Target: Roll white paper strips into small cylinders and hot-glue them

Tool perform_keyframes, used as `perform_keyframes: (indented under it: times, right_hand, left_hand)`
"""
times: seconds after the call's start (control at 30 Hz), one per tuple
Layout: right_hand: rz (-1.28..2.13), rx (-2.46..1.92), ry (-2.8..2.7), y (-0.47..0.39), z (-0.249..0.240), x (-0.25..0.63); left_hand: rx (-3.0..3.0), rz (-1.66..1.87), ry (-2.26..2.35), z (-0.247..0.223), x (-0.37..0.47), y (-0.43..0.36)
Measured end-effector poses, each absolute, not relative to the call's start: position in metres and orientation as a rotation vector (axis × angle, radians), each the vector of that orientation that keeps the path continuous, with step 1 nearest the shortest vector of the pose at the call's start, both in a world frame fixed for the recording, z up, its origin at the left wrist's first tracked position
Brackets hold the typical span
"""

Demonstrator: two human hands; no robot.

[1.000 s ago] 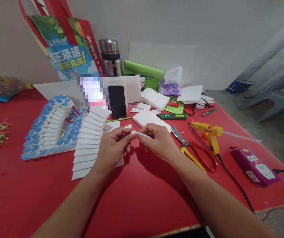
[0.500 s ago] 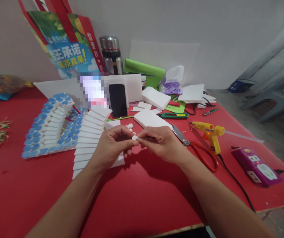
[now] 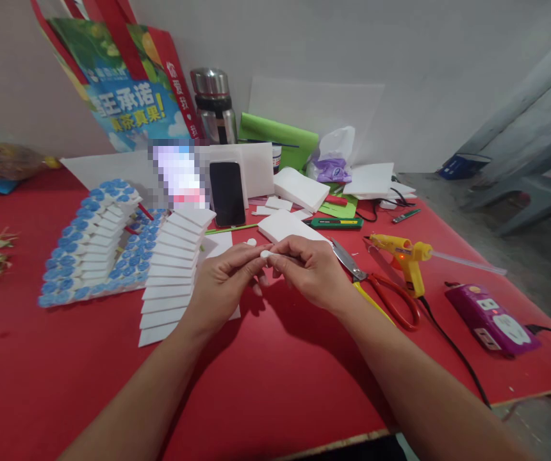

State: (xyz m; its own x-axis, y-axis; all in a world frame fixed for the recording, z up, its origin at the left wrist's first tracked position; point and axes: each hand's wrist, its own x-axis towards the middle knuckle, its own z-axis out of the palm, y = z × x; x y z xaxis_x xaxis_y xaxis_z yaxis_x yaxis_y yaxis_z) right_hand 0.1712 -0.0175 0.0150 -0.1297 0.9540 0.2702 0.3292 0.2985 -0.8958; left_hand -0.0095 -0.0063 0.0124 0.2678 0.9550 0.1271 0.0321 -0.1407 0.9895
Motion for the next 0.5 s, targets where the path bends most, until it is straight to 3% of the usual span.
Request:
perform_keyframes:
  times: [0.3, 0.5]
  right_hand:
    - [0.848, -1.275, -1.665, -0.019, 0.013, 0.166]
    - [1.834, -1.042, -0.985, -0.007, 0.020, 0.179]
  left_hand:
    - [1.563, 1.140, 1.119, 0.010, -0.005, -0.010]
    - [1.489, 1.060, 1.098, 0.007, -0.012, -0.002]
